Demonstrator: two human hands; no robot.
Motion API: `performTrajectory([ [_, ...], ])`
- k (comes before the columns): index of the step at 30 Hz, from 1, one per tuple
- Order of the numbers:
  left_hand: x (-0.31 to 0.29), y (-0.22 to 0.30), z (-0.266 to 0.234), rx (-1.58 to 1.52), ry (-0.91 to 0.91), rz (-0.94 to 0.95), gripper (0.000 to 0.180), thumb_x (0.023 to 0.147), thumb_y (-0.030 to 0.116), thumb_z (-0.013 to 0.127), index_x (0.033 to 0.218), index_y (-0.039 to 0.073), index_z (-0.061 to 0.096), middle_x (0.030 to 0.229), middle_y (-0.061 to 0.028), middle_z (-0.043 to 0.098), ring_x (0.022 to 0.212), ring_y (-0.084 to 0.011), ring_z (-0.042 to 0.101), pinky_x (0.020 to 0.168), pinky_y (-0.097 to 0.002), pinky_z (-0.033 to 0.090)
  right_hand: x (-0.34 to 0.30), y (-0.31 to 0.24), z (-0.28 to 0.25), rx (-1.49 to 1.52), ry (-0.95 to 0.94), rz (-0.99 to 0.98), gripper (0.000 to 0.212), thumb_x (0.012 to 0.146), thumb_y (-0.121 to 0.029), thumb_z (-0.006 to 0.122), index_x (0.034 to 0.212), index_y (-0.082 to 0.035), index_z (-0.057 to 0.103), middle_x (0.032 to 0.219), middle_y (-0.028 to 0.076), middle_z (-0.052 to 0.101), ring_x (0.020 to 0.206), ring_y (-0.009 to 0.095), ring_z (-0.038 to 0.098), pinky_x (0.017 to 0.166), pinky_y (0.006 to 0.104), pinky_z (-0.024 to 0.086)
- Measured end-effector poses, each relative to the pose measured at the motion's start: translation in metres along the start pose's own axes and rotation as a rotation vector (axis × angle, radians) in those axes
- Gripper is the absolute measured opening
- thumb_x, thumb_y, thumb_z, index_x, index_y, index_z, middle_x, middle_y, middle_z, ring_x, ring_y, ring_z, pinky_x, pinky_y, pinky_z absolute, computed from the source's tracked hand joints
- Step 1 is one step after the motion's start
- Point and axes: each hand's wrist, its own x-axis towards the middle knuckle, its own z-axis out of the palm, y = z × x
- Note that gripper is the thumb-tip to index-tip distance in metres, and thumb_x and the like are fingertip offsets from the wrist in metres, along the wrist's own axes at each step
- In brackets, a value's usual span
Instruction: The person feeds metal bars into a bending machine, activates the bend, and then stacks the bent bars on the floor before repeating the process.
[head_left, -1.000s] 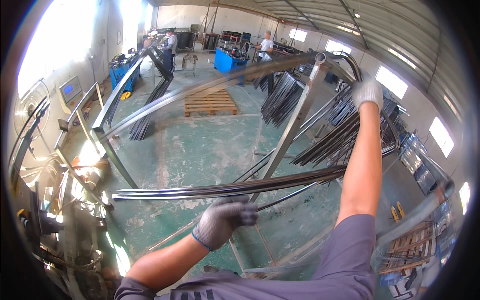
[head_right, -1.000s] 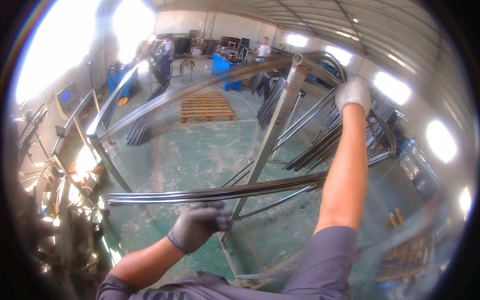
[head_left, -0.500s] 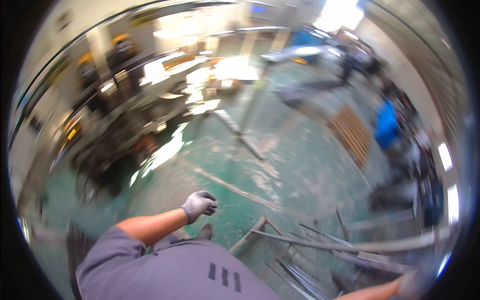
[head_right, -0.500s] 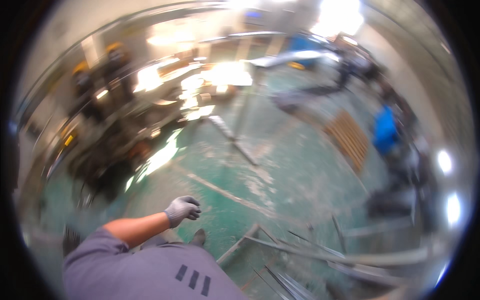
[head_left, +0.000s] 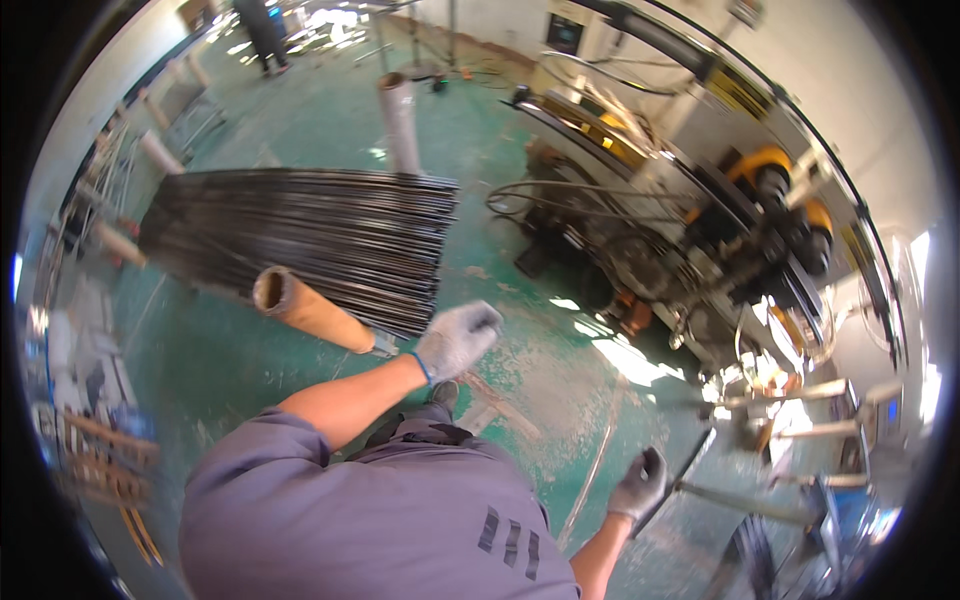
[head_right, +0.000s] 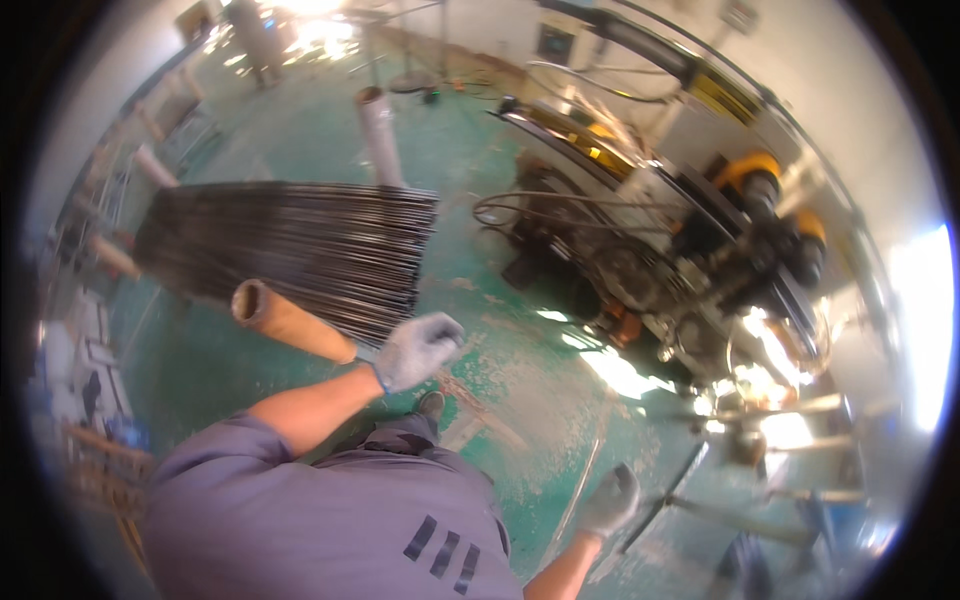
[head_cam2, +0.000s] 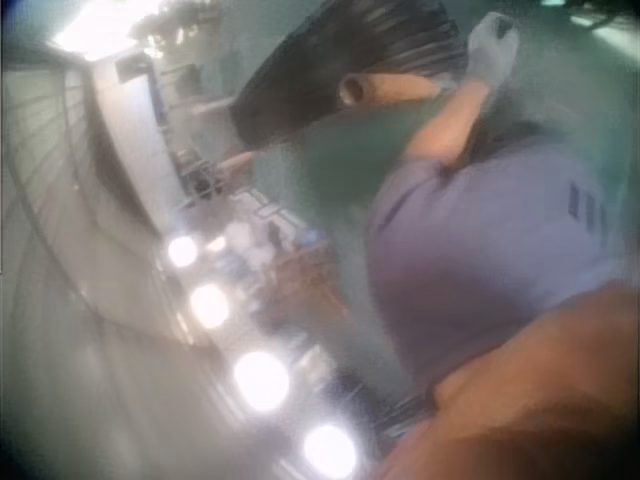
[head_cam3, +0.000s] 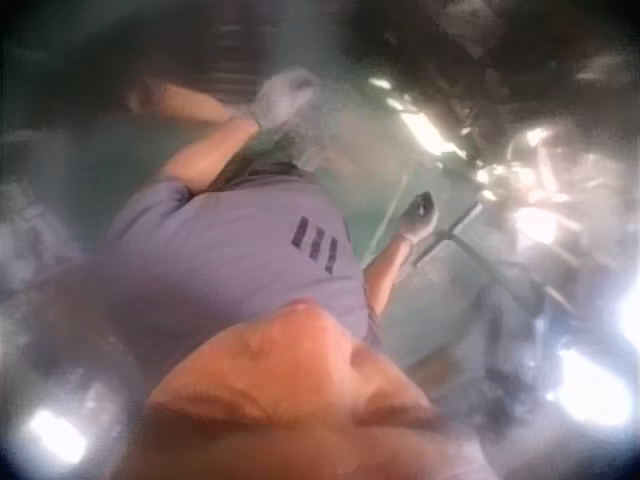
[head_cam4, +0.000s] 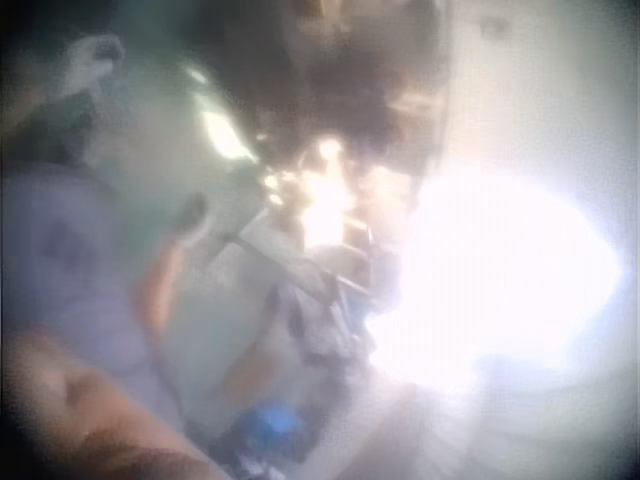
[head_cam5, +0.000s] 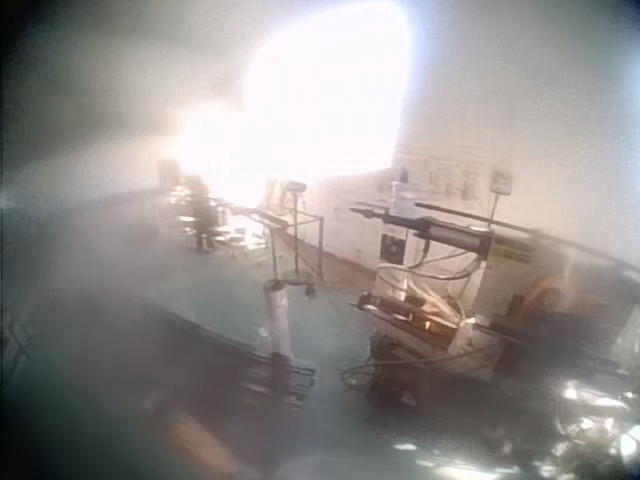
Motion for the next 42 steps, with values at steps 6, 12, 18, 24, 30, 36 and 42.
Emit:
performTrajectory([
  [6, -0.024, -0.024, -0.208, 0.482, 0.712, 0.32, 0.021, 0.092, -0.002, 0.07, 0.113, -0.001, 0.071, 0.107, -0.0159, 0.074, 0.097, -0.0289, 0.075, 0.086, -0.0373, 0.059, 0.051, -0.173, 0.187, -0.068, -0.497, -0.32, 0.027, 0.092, -0.015, 0.077, 0.118, -0.007, 0.074, 0.113, 0.014, 0.076, 0.11, 0.036, 0.069, 0.1, 0.0457, 0.054],
  [12, -0.056, -0.084, -0.259, 0.76, 0.897, -0.057, 0.014, 0.092, 0.009, 0.07, 0.103, 0.003, 0.075, 0.102, -0.0164, 0.076, 0.097, -0.0372, 0.072, 0.087, -0.0433, 0.058, 0.053, -0.261, 0.351, -0.137, -0.833, -0.605, 0.045, 0.087, -0.023, 0.081, 0.128, -0.008, 0.07, 0.124, 0.015, 0.074, 0.121, 0.036, 0.066, 0.106, 0.0451, 0.052],
  [18, -0.03, -0.063, -0.25, 0.844, 0.761, -0.293, 0.015, 0.084, 0.008, 0.076, 0.098, 0.008, 0.073, 0.096, -0.0126, 0.075, 0.092, -0.0354, 0.07, 0.087, -0.0469, 0.054, 0.036, -0.329, 0.501, -0.32, -1.089, -0.772, 0.089, 0.078, -0.035, 0.092, 0.152, -0.006, 0.051, 0.152, 0.02, 0.057, 0.14, 0.04, 0.053, 0.117, 0.0487, 0.044],
  [24, -0.022, -0.06, -0.252, 0.846, 0.772, -0.406, 0.014, 0.082, 0.009, 0.073, 0.096, 0.008, 0.073, 0.093, -0.0128, 0.074, 0.093, -0.0361, 0.07, 0.088, -0.0478, 0.052, 0.049, -0.39, 0.624, -0.395, -1.096, -0.915, 0.112, 0.073, -0.042, 0.096, 0.16, 0.0, 0.039, 0.165, 0.02, 0.044, 0.152, 0.039, 0.041, 0.126, 0.0476, 0.036],
  [30, 0.0, -0.056, -0.255, 0.894, 0.788, -0.5, 0.017, 0.078, 0.003, 0.071, 0.094, 0.008, 0.072, 0.093, -0.0125, 0.074, 0.092, -0.0354, 0.069, 0.086, -0.0469, 0.053, 0.016, -0.424, 0.656, -0.671, -1.109, -1.038, 0.123, 0.072, -0.057, 0.092, 0.165, 0.0, 0.033, 0.161, 0.026, 0.045, 0.147, 0.04, 0.044, 0.125, 0.0499, 0.034],
  [36, 0.012, -0.054, -0.261, 0.893, 0.79, -0.554, 0.017, 0.077, 0.001, 0.07, 0.093, 0.007, 0.072, 0.093, -0.012, 0.074, 0.091, -0.0357, 0.069, 0.086, -0.0472, 0.054, -0.005, -0.38, 0.685, -0.56, -1.202, -1.12, 0.041, 0.097, -0.034, 0.074, 0.123, -0.005, 0.063, 0.117, 0.017, 0.072, 0.114, 0.034, 0.07, 0.097, 0.044, 0.057],
  [42, 0.007, -0.056, -0.268, 0.838, 0.807, -0.635, 0.016, 0.078, 0.003, 0.07, 0.093, 0.007, 0.073, 0.093, -0.0123, 0.073, 0.094, -0.0362, 0.069, 0.089, -0.0476, 0.054, 0.018, -0.408, 0.683, -0.645, -1.562, -1.113, 0.037, 0.094, -0.036, 0.075, 0.114, -0.005, 0.074, 0.117, 0.021, 0.078, 0.113, 0.035, 0.076, 0.096, 0.0467, 0.061],
])
